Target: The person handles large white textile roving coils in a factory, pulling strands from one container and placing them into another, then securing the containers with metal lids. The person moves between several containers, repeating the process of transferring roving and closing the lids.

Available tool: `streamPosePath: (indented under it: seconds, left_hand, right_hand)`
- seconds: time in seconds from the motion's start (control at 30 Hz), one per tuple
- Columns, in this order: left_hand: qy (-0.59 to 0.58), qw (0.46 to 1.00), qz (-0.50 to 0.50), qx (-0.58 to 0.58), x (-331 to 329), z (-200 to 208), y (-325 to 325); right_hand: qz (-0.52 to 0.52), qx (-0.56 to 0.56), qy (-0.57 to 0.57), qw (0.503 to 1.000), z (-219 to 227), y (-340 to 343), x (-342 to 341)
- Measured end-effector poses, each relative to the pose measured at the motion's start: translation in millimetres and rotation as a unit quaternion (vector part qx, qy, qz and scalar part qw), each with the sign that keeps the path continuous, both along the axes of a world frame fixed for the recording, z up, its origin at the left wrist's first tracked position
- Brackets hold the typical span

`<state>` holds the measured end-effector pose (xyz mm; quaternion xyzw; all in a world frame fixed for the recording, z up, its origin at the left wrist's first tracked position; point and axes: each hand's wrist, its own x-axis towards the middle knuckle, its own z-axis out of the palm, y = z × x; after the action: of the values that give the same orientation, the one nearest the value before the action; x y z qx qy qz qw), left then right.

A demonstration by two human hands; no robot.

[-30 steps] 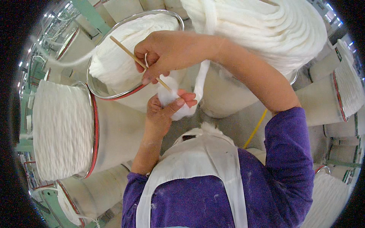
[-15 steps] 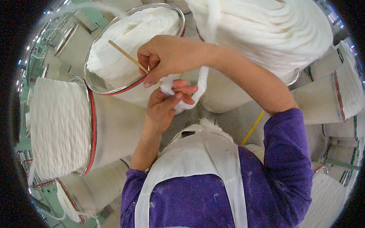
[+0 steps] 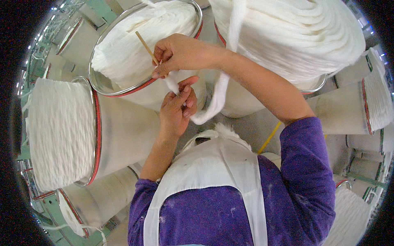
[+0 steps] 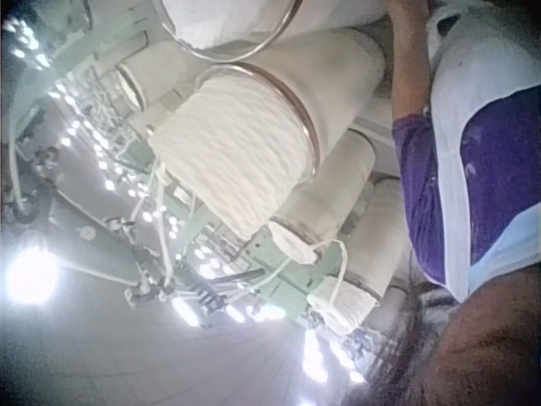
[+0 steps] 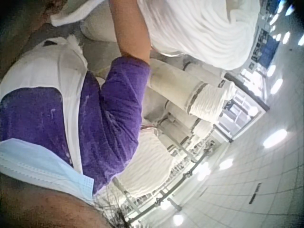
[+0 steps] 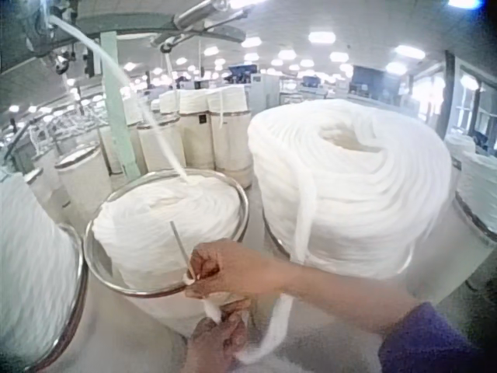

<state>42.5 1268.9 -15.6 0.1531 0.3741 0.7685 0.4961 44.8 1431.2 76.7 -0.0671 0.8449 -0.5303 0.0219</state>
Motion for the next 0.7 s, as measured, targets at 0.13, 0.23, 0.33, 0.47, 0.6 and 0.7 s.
streamPosePath:
  seconds: [0.13, 0.23, 0.33, 0.47, 0.6, 0.7]
  left_hand:
    - [-0.028, 1.000, 0.011, -0.009, -4.8, -3.1, 2.3]
    - [-0.016, 0.999, 0.005, -0.030, -9.9, -5.8, 3.3]
    - [-0.024, 0.998, 0.019, -0.051, -14.6, -8.4, 4.5]
    - [-0.016, 0.996, 0.027, -0.084, -19.5, -11.8, 6.3]
    - [0.010, 0.995, 0.011, -0.100, -27.4, -15.0, 2.3]
    - [0.011, 0.994, -0.019, -0.107, -30.1, -19.3, -2.3]
  right_hand:
    - [0.021, -0.135, -0.020, 0.990, -8.6, 0.1, -6.8]
    - [-0.036, 0.034, -0.009, 0.999, -15.3, 2.3, -14.8]
    - [-0.021, -0.139, -0.002, 0.990, -23.3, 1.6, -25.0]
    - [-0.031, -0.127, -0.035, 0.991, -28.2, 5.0, -34.9]
    - [-0.068, -0.017, -0.026, 0.997, -33.7, 1.6, -43.2]
    - [-0.134, 0.019, 0.013, 0.991, -31.5, -9.5, -58.4]
